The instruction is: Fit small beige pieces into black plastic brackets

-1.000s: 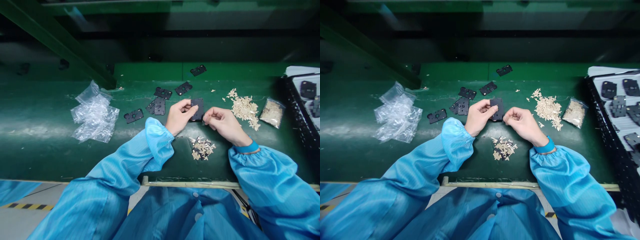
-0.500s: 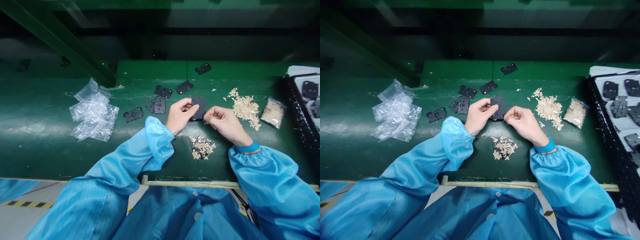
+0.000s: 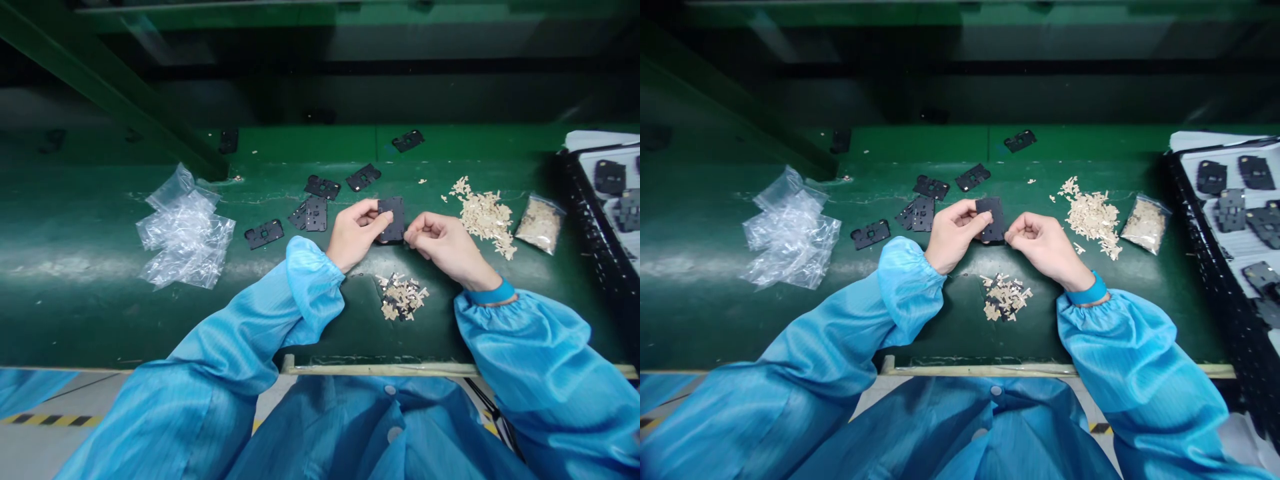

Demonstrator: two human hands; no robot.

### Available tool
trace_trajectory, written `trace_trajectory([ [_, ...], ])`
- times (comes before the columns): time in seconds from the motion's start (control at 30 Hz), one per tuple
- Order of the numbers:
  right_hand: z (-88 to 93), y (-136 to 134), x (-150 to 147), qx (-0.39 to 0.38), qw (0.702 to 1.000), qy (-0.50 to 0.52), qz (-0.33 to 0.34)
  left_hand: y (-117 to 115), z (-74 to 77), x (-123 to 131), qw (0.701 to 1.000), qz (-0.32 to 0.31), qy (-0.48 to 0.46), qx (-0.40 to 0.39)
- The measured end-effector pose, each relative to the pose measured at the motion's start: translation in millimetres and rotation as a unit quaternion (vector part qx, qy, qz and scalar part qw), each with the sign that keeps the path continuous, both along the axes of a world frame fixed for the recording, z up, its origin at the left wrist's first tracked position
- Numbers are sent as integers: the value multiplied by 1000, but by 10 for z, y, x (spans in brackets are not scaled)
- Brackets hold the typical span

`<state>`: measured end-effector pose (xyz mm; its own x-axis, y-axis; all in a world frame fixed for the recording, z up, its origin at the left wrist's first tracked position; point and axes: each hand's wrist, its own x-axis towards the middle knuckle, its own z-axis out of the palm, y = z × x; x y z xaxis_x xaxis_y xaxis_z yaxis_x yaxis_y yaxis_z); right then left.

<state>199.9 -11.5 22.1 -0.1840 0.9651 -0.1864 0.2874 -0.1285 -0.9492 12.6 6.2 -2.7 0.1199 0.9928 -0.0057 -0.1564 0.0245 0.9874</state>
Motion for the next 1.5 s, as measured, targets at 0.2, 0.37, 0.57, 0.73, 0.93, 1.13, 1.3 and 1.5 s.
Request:
trace_trajectory([
  [0.2, 27, -2, 6, 0, 999, 35, 17, -2, 7, -29, 999, -17, -21, -28],
  [0.37, 45, -30, -2, -27, 995, 97, 26, 2, 9, -56, 996, -41, -58, -59],
  [0.57, 12, -49, -6, -50, 985, 158, 37, -4, 21, -75, 992, -60, -72, -82],
  [0.73, 16, -56, -15, -56, 981, 180, 38, -10, 14, -78, 991, -66, -81, -87],
  [0.93, 26, -67, -43, -55, 978, 197, 32, -10, 16, -79, 990, -64, -93, -84],
  [1.13, 20, -75, -51, -62, 976, 208, 35, -14, 17, -78, 990, -64, -93, -84],
  [1.3, 22, -77, -62, -68, 973, 217, 36, -18, 21, -81, 989, -65, -107, -84],
  [1.5, 9, -66, -26, -95, 979, 176, 26, -12, 36, -67, 987, -56, -126, -83],
])
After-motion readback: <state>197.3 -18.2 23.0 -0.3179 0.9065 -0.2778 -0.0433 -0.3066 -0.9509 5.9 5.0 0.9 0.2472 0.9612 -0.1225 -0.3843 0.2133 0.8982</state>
